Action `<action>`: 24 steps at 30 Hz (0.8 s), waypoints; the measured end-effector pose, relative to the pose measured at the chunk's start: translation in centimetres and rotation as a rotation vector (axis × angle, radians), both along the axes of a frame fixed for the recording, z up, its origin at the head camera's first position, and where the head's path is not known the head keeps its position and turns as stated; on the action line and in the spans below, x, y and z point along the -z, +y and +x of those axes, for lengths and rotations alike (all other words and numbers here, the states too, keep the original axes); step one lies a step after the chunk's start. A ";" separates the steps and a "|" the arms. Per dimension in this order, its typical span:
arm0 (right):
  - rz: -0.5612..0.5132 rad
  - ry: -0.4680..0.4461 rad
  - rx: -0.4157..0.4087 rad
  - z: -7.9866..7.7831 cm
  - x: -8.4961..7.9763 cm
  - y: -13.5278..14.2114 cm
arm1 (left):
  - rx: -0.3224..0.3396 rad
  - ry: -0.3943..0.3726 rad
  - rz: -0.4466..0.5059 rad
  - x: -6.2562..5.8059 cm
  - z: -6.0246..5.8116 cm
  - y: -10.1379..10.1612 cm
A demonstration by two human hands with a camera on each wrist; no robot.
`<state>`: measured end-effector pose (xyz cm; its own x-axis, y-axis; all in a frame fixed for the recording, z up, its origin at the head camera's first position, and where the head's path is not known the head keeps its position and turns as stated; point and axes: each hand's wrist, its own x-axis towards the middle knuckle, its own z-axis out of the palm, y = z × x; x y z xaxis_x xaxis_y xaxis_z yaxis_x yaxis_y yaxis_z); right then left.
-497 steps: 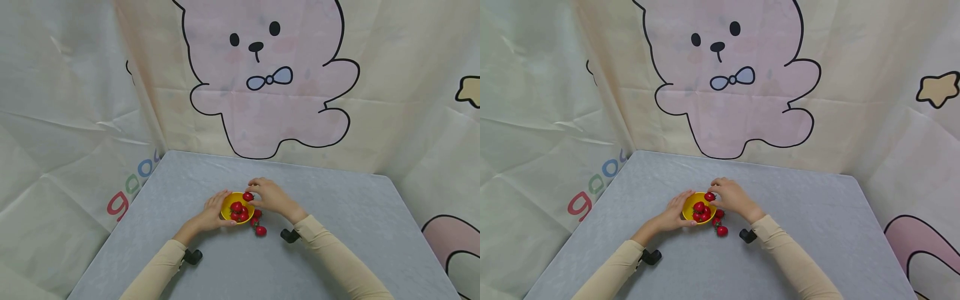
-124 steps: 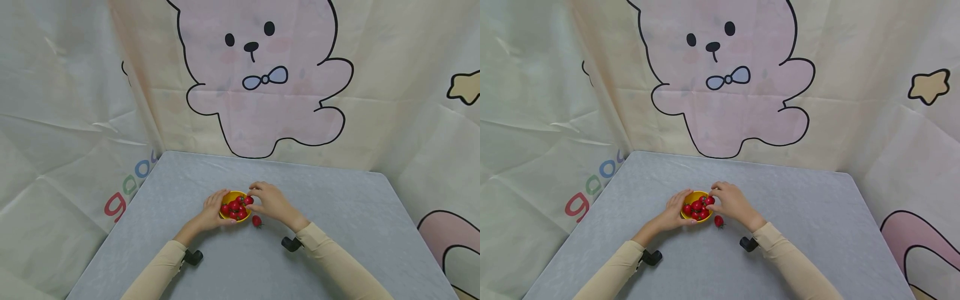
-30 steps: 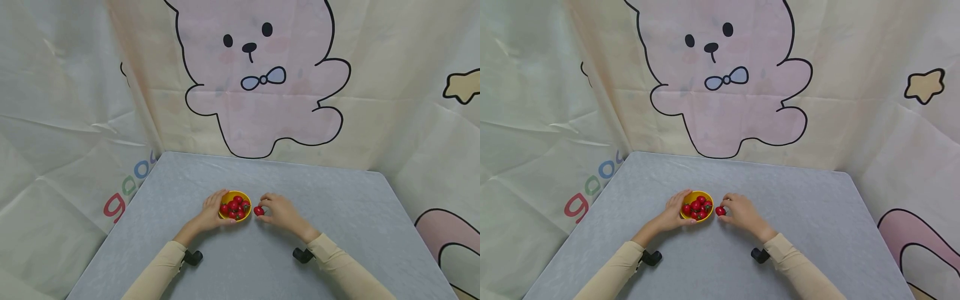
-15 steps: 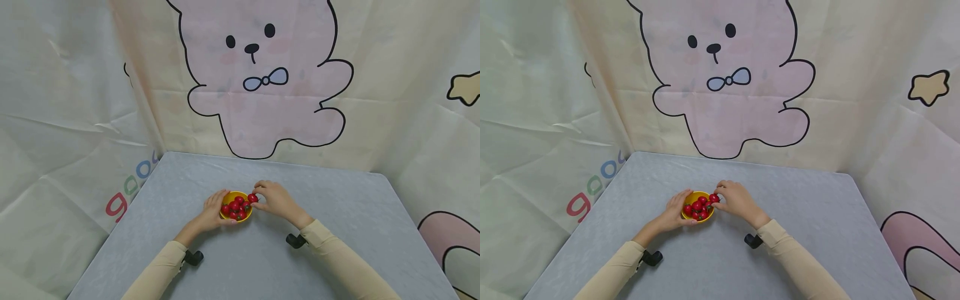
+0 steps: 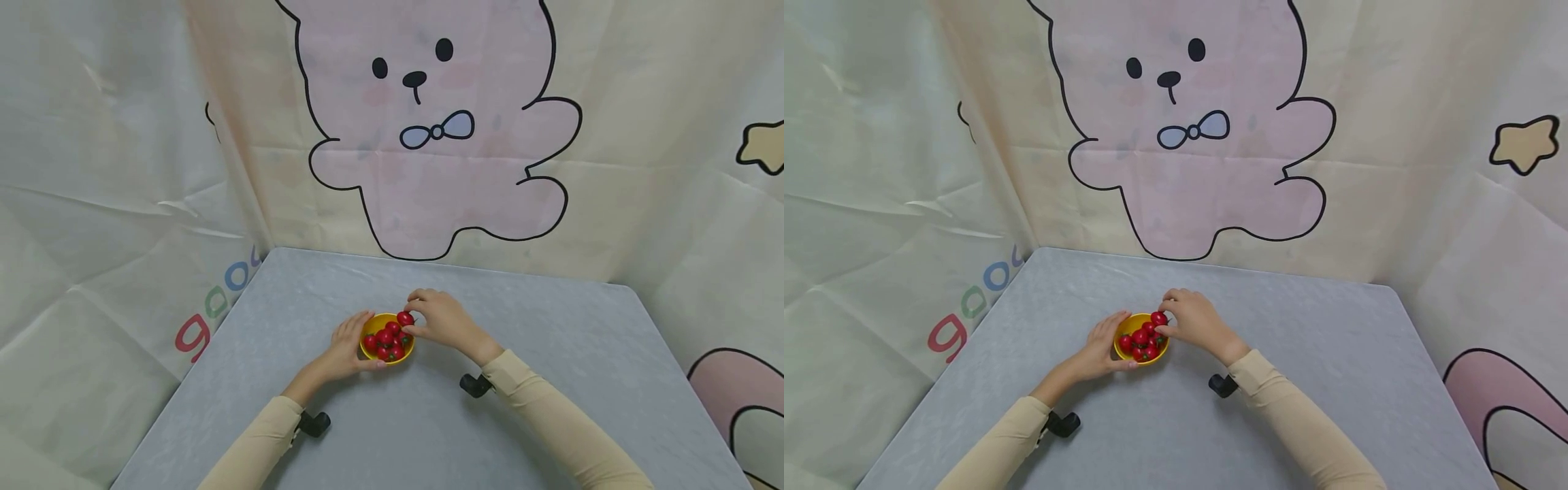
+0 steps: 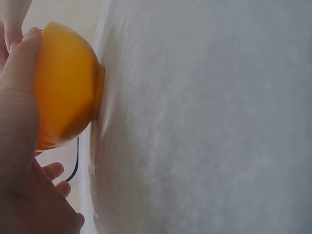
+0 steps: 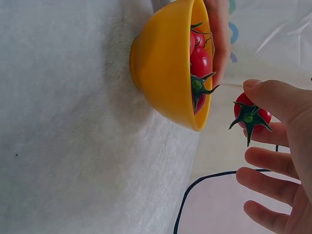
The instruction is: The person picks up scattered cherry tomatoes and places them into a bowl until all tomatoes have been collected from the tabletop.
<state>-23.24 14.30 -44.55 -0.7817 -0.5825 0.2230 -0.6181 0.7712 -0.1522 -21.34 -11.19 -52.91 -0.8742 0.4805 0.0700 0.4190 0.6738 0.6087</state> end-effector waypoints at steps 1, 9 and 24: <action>0.002 0.001 -0.001 0.0 0.0 -0.1 | 0.000 0.001 0.001 0.0 0.0 0.0; -0.012 -0.004 -0.006 -0.3 -0.2 -0.5 | 0.000 0.003 0.006 0.4 -0.1 0.0; -0.024 0.009 -0.068 -1.4 -0.3 -2.2 | -0.005 0.008 0.028 0.9 0.1 -0.2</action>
<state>-24.60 12.06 -44.22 -0.7386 -0.6284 0.2443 -0.6702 0.7237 -0.1647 -21.27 -11.40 -53.78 -0.8762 0.4735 0.0900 0.4201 0.6587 0.6242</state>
